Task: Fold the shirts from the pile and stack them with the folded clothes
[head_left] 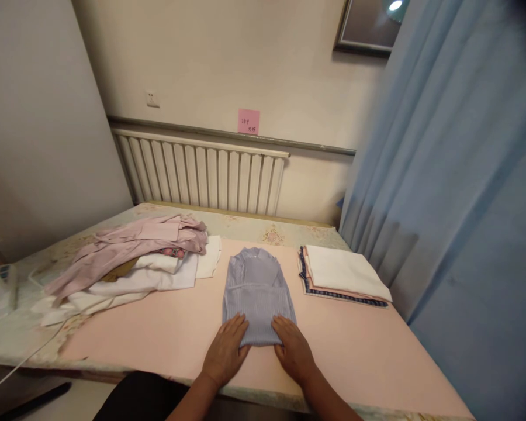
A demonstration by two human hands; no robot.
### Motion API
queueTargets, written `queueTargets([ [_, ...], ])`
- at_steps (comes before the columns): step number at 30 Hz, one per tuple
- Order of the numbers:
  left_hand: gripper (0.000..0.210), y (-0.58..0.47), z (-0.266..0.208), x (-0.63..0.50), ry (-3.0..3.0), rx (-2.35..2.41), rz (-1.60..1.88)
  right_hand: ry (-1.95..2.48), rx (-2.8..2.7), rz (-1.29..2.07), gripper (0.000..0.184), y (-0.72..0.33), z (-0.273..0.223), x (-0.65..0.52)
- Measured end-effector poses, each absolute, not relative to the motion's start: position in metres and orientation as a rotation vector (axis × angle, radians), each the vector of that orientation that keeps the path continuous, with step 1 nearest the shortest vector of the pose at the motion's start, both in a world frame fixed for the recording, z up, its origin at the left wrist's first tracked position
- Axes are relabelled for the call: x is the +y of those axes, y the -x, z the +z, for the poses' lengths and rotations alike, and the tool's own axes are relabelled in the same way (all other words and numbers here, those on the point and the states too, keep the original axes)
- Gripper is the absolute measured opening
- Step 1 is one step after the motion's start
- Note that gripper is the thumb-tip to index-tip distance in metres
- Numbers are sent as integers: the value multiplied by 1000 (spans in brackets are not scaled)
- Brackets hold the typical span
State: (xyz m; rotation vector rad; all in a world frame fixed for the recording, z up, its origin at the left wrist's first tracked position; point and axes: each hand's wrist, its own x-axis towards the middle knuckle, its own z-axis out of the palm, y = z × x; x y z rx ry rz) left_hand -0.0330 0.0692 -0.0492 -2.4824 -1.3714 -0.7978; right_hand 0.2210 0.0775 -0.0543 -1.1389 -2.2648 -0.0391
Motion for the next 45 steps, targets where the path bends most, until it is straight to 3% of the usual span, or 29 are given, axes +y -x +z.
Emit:
queueTargets([
  [45, 49, 35, -54, 71, 2452, -1339, -847, 1165, -2250, -7, 69, -220, -53, 77],
])
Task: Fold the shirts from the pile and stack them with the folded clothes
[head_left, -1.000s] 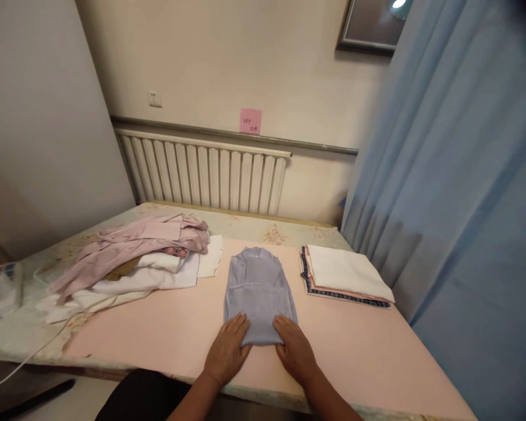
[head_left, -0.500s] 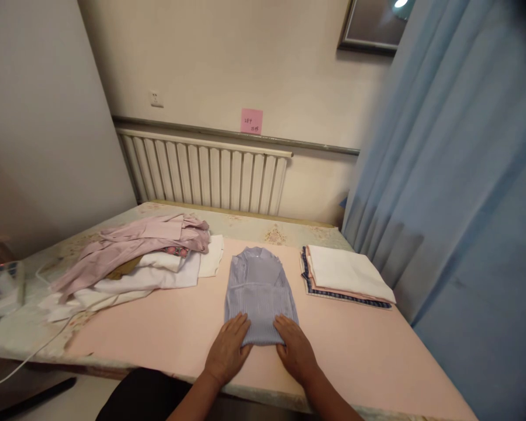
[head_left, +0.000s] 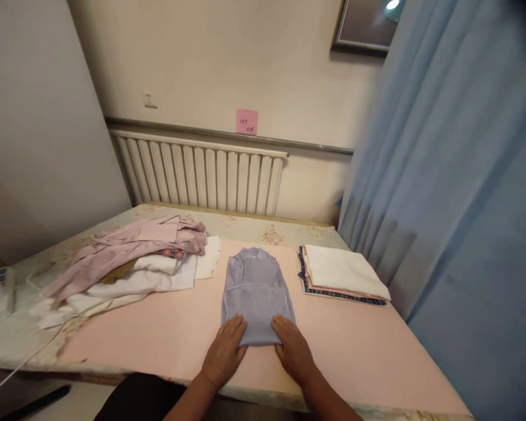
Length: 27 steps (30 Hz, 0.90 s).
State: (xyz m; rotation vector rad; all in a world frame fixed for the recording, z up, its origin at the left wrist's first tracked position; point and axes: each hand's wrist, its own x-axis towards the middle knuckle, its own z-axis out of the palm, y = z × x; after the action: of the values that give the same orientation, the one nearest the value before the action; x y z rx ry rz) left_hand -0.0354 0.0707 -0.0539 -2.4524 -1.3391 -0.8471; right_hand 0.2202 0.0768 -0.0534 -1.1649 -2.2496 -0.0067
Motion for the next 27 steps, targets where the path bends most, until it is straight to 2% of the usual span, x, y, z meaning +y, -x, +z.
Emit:
queueTargets([
  [7, 58, 50, -64, 73, 2383, -1346, -925, 1177, -2194, -70, 72, -225, -62, 82],
  [14, 53, 61, -54, 67, 2364, -1293, -1025, 1191, -2059, -178, 46, -228, -54, 73],
  [21, 45, 60, -22, 7, 2406, -1293, -1119, 1098, -2078, -77, 48, -247, -23, 17],
  [27, 46, 63, -2, -38, 2491, -1291, -1290, 1140, -1999, -27, 47, -267, -16, -32],
])
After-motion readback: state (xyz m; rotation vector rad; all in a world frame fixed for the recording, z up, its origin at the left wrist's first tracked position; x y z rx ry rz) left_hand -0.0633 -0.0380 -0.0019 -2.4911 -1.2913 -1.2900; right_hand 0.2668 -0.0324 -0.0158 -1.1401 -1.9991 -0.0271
